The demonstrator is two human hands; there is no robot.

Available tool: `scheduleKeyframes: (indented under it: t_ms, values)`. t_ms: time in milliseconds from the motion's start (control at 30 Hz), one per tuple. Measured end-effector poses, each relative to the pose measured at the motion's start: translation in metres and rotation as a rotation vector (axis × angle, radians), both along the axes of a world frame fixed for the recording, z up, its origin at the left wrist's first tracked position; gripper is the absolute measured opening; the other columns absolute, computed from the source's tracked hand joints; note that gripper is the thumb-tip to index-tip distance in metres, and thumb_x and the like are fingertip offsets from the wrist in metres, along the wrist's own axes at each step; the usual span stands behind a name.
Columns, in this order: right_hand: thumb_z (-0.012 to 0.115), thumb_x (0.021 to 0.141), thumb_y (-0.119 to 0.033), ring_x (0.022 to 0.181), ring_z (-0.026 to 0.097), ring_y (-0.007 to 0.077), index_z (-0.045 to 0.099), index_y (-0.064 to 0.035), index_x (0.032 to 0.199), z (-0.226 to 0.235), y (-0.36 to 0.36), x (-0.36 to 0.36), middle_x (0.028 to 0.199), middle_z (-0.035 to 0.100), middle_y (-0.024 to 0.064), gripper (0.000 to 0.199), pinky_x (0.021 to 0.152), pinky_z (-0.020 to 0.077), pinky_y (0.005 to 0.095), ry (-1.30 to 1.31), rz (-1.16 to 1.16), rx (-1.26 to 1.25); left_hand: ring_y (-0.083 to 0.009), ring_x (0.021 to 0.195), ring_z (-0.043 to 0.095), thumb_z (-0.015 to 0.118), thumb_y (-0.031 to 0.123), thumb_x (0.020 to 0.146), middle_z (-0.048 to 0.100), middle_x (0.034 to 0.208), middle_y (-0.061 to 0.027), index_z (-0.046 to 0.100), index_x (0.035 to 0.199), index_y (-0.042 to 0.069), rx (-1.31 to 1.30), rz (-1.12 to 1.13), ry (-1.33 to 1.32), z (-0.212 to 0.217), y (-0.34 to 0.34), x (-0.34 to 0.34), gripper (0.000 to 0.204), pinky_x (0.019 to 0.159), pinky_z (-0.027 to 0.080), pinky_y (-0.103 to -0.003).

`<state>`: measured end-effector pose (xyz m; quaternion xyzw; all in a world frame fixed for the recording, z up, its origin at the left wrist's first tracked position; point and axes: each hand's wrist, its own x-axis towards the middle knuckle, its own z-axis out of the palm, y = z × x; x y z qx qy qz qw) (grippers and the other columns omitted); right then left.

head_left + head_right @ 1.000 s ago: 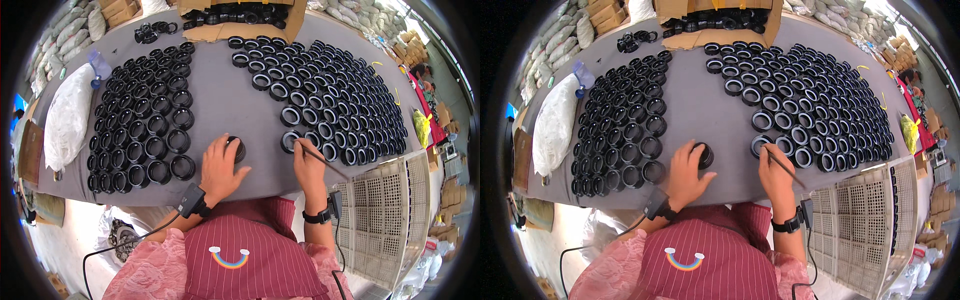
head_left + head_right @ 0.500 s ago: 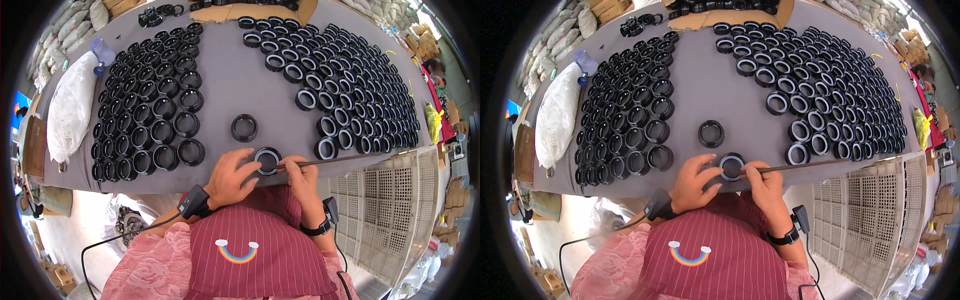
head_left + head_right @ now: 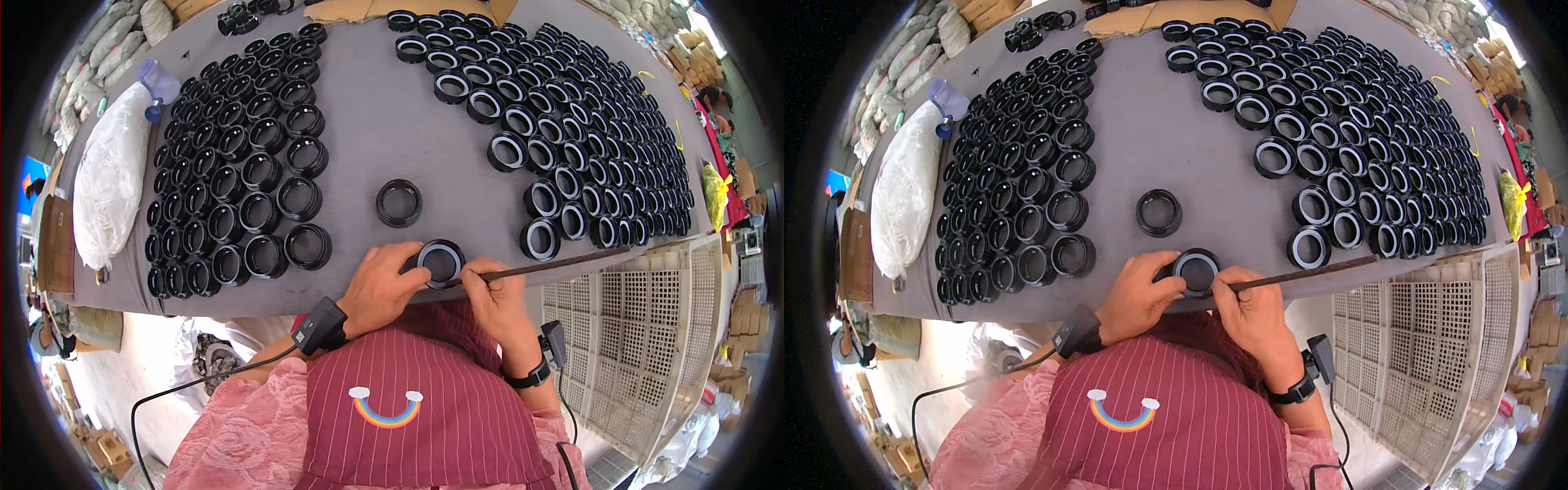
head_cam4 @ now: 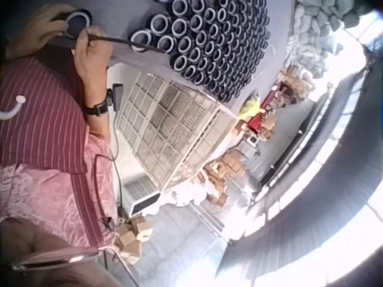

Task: The recorder is using a small tool to inspect and possibly trim excess material from circular black rubber or plastic industrial components.

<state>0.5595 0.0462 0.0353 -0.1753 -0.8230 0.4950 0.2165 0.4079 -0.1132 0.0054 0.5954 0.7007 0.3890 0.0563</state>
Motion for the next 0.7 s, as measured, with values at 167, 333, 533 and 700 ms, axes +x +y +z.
scheduleKeyframes:
  t_ms: [167,333,533,700]
  values:
    - [0.066,0.086,-0.003,0.072,0.064,0.0358,0.065,-0.0037,0.087,0.009,0.004,-0.012,0.079,0.067,0.0149,0.001,0.063,0.0466,0.0415,0.016,-0.081,0.380,-0.0342,0.113,0.059,0.074,0.013,0.080,0.059,0.128,-0.0181,0.067,0.099,0.010,-0.021,-0.011,-0.010,-0.002,0.001,-0.003,0.021,0.090,0.045,-0.043]
    - [0.069,0.085,-0.005,0.071,0.064,0.0330,0.066,-0.0051,0.088,-0.005,-0.006,-0.028,0.082,0.070,0.0130,0.004,0.065,0.0455,0.0401,0.156,-0.021,0.331,-0.0347,0.112,0.060,0.073,0.013,0.081,0.060,0.128,-0.0184,0.067,0.099,0.009,0.020,-0.014,-0.023,-0.005,0.000,-0.004,0.018,0.090,0.045,-0.044]
    - [0.062,0.090,-0.006,0.073,0.067,0.0216,0.066,-0.0037,0.091,-0.012,-0.003,-0.016,0.081,0.070,0.0093,0.005,0.069,0.0478,0.0343,0.119,0.000,0.040,-0.0348,0.107,0.060,0.072,0.011,0.082,0.061,0.124,-0.0178,0.066,0.098,0.008,0.036,-0.017,-0.020,0.004,-0.002,-0.003,0.017,0.088,0.046,-0.045]
    - [0.055,0.097,-0.010,0.073,0.063,0.0113,0.065,-0.0003,0.085,-0.010,-0.012,0.014,0.077,0.065,0.0053,0.018,0.070,0.0508,0.0271,0.314,-0.340,-0.457,-0.0360,0.093,0.061,0.063,0.010,0.090,0.064,0.104,-0.0179,0.061,0.098,0.004,-0.010,0.060,-0.313,0.016,-0.008,-0.003,0.011,0.080,0.047,-0.044]
